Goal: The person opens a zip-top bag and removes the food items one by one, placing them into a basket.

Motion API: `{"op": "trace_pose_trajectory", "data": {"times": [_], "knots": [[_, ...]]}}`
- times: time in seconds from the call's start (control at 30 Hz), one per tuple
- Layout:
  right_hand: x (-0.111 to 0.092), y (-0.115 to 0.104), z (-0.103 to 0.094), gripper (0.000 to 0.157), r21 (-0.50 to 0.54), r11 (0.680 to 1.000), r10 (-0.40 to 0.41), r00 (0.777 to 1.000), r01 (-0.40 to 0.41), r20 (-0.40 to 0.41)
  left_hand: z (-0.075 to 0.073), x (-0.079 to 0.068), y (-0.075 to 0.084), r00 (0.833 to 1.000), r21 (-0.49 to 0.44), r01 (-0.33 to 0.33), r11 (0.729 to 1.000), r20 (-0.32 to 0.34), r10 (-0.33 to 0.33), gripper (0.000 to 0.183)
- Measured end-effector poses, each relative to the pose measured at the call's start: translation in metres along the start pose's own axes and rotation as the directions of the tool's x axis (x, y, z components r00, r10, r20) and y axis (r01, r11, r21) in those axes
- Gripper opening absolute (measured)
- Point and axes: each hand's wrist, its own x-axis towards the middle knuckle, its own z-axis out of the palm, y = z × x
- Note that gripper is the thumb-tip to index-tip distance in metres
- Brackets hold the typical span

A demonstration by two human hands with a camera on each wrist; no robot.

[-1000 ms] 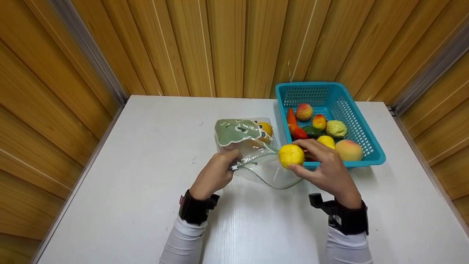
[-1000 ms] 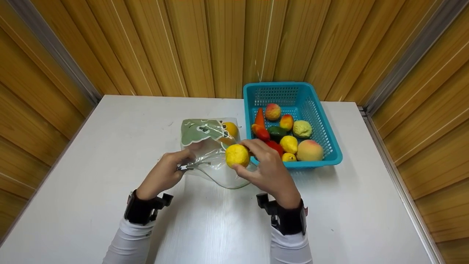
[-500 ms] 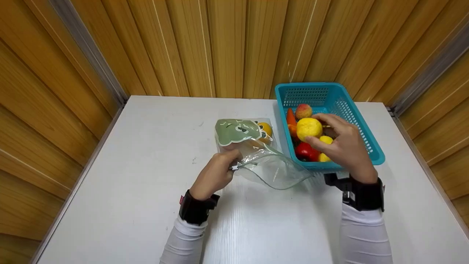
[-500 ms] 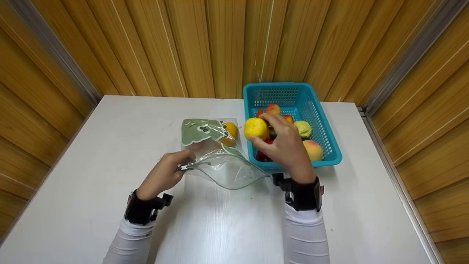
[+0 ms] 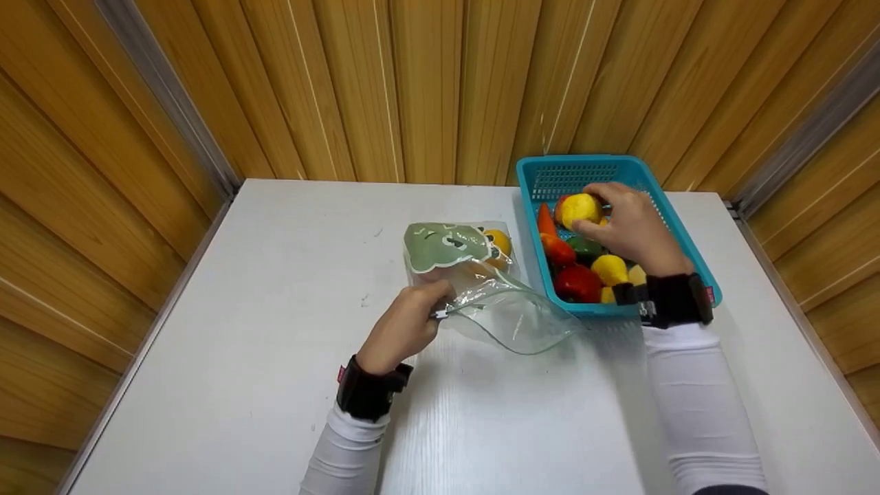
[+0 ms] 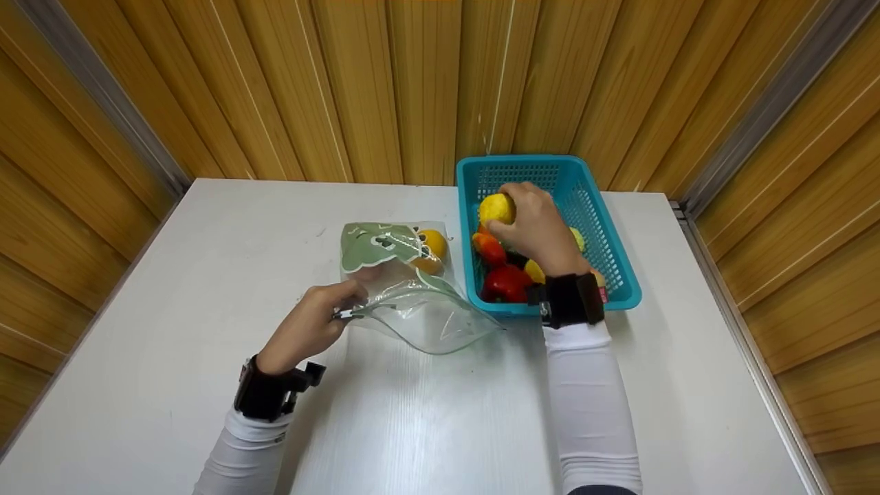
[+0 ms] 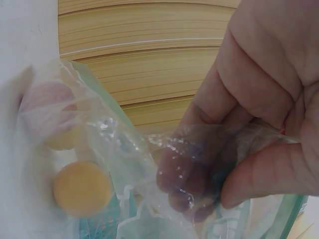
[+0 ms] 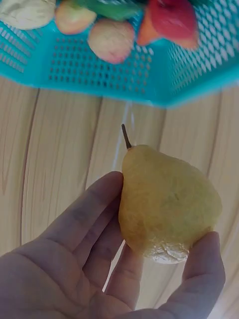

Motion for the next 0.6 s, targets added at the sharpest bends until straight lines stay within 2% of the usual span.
{"op": "trace_pose_trajectory", "data": {"times": [0.3, 0.6], "knots": [[0.037, 0.023, 0.012, 0.056, -0.067, 0.992, 0.118, 0.979, -0.108, 0.164, 0.0, 0.0, 0.0, 1.0, -0.004, 0.005, 1.0, 0.007, -0.005, 0.035], [0.053, 0.043, 0.032, 0.054, -0.065, 0.986, 0.167, 0.95, -0.155, 0.262, 0.0, 0.0, 0.0, 1.0, 0.001, 0.009, 1.0, 0.003, -0.009, 0.034]]}}
